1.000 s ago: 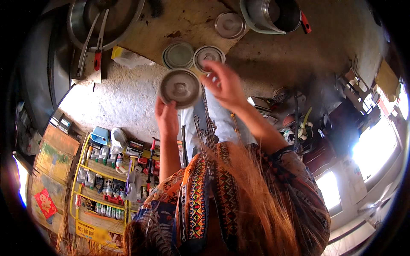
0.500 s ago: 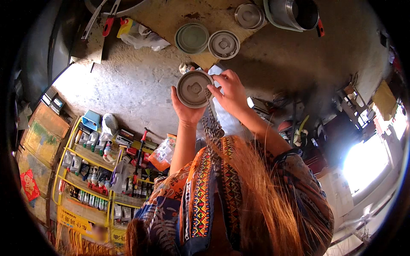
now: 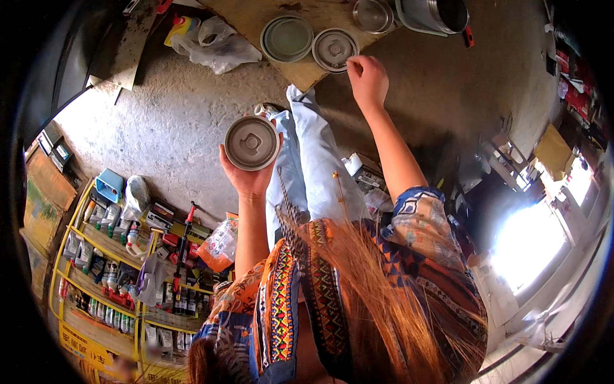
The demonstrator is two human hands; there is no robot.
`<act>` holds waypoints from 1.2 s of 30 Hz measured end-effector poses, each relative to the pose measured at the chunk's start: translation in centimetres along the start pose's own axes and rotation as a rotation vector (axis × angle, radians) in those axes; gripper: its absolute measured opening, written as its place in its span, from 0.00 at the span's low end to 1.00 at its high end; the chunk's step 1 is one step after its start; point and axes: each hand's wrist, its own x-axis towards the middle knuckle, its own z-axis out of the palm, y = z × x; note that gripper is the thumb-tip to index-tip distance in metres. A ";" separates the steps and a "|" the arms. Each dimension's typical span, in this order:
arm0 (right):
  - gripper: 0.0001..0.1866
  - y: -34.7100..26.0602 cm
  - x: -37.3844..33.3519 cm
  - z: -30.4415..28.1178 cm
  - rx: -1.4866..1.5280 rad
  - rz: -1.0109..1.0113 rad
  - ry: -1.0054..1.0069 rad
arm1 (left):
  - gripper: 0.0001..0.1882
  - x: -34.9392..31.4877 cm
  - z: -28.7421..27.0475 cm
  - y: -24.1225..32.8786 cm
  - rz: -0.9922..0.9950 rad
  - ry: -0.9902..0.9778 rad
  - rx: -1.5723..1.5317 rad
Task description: The person retrieves a stainless steel container from a shelf and proceeds to assemble it with various lids and components on a workbench. They handle multiple parts, including a thermos, bowls, and lids, attempting to fit them together.
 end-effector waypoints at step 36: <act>0.08 -2.3 9.6 -1.3 -0.135 -0.933 -0.928 | 0.43 -0.1 0.9 -4.2 0.157 0.027 -0.136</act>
